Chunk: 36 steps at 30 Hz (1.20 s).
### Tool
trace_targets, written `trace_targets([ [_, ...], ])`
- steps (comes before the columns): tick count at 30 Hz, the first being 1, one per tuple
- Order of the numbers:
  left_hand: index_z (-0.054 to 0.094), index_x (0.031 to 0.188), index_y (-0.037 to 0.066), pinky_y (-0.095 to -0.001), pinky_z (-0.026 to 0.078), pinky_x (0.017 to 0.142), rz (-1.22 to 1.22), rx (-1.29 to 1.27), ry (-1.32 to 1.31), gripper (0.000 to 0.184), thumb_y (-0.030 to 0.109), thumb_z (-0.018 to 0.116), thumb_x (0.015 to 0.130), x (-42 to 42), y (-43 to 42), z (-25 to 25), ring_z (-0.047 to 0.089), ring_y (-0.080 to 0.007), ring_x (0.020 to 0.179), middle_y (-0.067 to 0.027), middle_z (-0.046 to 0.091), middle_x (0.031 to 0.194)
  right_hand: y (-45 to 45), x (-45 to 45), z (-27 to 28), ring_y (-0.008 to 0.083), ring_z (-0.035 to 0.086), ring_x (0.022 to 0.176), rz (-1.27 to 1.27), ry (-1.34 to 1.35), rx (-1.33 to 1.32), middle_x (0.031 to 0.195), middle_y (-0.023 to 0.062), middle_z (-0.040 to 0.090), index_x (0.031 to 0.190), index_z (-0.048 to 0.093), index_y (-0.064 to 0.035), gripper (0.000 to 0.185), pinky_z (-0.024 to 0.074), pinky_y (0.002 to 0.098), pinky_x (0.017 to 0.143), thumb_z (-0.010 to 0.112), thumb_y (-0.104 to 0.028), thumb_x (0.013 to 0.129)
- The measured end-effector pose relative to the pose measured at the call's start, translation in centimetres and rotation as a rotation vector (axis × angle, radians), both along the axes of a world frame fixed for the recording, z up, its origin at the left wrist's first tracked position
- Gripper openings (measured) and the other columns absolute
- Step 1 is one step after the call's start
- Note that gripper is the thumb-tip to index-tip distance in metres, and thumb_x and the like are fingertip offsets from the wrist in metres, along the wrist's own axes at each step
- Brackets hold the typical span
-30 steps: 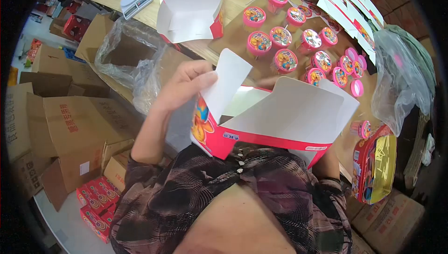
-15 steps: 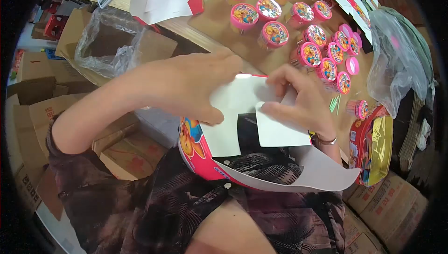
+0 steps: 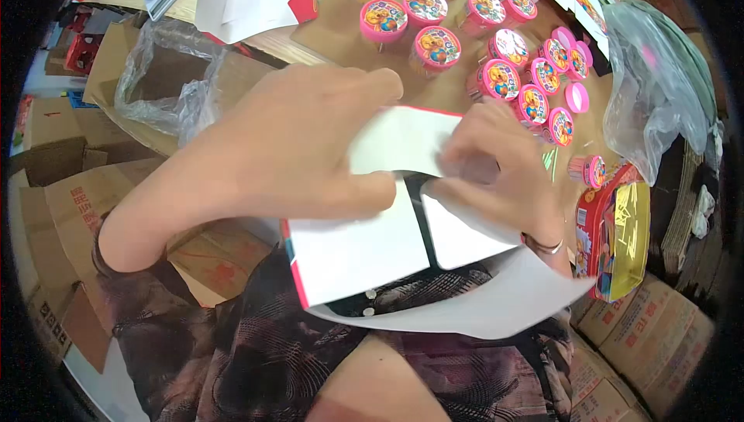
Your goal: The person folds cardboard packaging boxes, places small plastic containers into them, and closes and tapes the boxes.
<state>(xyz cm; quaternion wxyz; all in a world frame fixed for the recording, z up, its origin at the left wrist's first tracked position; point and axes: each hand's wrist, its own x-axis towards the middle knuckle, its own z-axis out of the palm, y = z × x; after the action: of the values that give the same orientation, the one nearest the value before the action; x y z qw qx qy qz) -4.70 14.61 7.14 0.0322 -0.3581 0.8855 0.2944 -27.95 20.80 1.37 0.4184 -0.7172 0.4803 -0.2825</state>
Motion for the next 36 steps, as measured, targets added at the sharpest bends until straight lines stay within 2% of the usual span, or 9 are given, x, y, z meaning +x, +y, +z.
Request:
trace_targets([
  [3, 0.056, 0.112, 0.002, -0.0376, 0.046, 0.073, 0.064, 0.008, 0.058, 0.054, 0.02, 0.065, 0.062, 1.0, 0.0, -0.2, 0.058, -0.033, 0.08, -0.0137, 0.064, 0.096, 0.5, -0.6, -0.8, 0.0169, 0.047, 0.072, -0.168, -0.606, 0.085, 0.078, 0.0025, 0.054, 0.071, 0.055, -0.0116, 0.023, 0.0367, 0.0319, 0.076, 0.071, -0.028, 0.075],
  [9, 0.055, 0.115, 0.002, -0.037, 0.044, 0.076, 0.092, -0.012, 0.178, 0.057, 0.02, 0.067, 0.063, 1.6, -0.2, -2.1, 0.056, -0.0315, 0.081, -0.0138, 0.063, 0.1, 3.3, -1.7, 0.3, 0.0194, 0.053, 0.075, 0.047, -1.177, -0.006, 0.091, 0.0083, 0.056, 0.092, 0.063, -0.0063, 0.023, 0.0425, 0.0368, 0.074, 0.065, -0.026, 0.081],
  [10, 0.055, 0.117, 0.002, -0.037, 0.044, 0.076, 0.09, 0.0, 0.174, 0.058, 0.02, 0.068, 0.063, 1.6, -0.2, -2.2, 0.056, -0.0312, 0.082, -0.0141, 0.063, 0.102, 3.8, -0.4, 1.0, 0.0224, 0.055, 0.079, -0.252, -0.728, 0.01, 0.097, 0.01, 0.057, 0.102, 0.063, -0.0059, 0.03, 0.0433, 0.0384, 0.076, 0.067, -0.027, 0.08],
  [12, 0.055, 0.118, 0.001, -0.0369, 0.044, 0.077, 0.081, 0.012, 0.167, 0.059, 0.02, 0.068, 0.064, 1.8, -0.4, -2.5, 0.056, -0.0309, 0.083, -0.0144, 0.063, 0.103, 3.8, 0.3, 1.0, 0.0287, 0.057, 0.092, -0.367, -0.064, -0.08, 0.11, 0.0134, 0.056, 0.118, 0.06, -0.0053, 0.047, 0.0433, 0.0421, 0.083, 0.071, -0.026, 0.077],
  [15, 0.054, 0.122, 0.002, -0.0363, 0.044, 0.077, -0.01, 0.122, 0.319, 0.061, 0.021, 0.07, 0.066, 3.0, -1.1, -3.8, 0.056, -0.0299, 0.087, -0.0151, 0.061, 0.109, 2.5, 0.0, -0.1, 0.032, 0.055, 0.106, -0.06, 0.198, -0.283, 0.121, 0.0152, 0.055, 0.125, 0.057, -0.0053, 0.057, 0.0397, 0.0459, 0.094, 0.072, -0.025, 0.073],
  [17, 0.054, 0.124, 0.002, -0.0362, 0.044, 0.078, -0.034, 0.163, 0.364, 0.062, 0.021, 0.071, 0.067, 3.4, -1.4, -3.9, 0.056, -0.0296, 0.088, -0.0153, 0.061, 0.112, 2.4, 0.0, -0.2, 0.0318, 0.053, 0.112, 0.084, 0.255, -0.379, 0.124, 0.0152, 0.055, 0.124, 0.057, -0.0056, 0.059, 0.0368, 0.0475, 0.099, 0.071, -0.025, 0.071],
  [22, 0.051, 0.129, 0.003, -0.0353, 0.044, 0.079, -0.048, 0.292, 0.308, 0.065, 0.02, 0.071, 0.07, 3.4, -1.6, -3.8, 0.055, -0.0281, 0.092, -0.016, 0.059, 0.116, 2.4, -0.1, 1.4, 0.0289, 0.052, 0.115, 0.399, 0.331, -0.117, 0.127, 0.0118, 0.056, 0.123, 0.058, -0.0074, 0.06, 0.0331, 0.0489, 0.102, 0.071, -0.028, 0.068],
  [26, 0.046, 0.135, 0.006, -0.0353, 0.045, 0.077, -0.013, 0.159, 0.204, 0.07, 0.015, 0.068, 0.069, 2.9, -0.9, -4.1, 0.054, -0.028, 0.09, -0.0158, 0.058, 0.117, 2.1, 0.2, 2.0, 0.025, 0.053, 0.115, 0.494, 0.461, -0.151, 0.126, 0.0076, 0.058, 0.122, 0.058, -0.007, 0.067, 0.0336, 0.0509, 0.101, 0.073, -0.034, 0.063],
  [36, 0.039, 0.142, 0.011, -0.0364, 0.046, 0.079, -0.051, 0.007, -0.024, 0.085, 0.01, 0.064, 0.06, 3.2, -1.2, -3.1, 0.055, -0.0293, 0.094, -0.0148, 0.056, 0.122, 2.5, 1.5, -1.4, 0.0258, 0.053, 0.115, 0.388, 0.392, -0.372, 0.125, 0.0088, 0.059, 0.121, 0.058, -0.0043, 0.055, 0.0377, 0.0424, 0.1, 0.067, -0.024, 0.07],
])
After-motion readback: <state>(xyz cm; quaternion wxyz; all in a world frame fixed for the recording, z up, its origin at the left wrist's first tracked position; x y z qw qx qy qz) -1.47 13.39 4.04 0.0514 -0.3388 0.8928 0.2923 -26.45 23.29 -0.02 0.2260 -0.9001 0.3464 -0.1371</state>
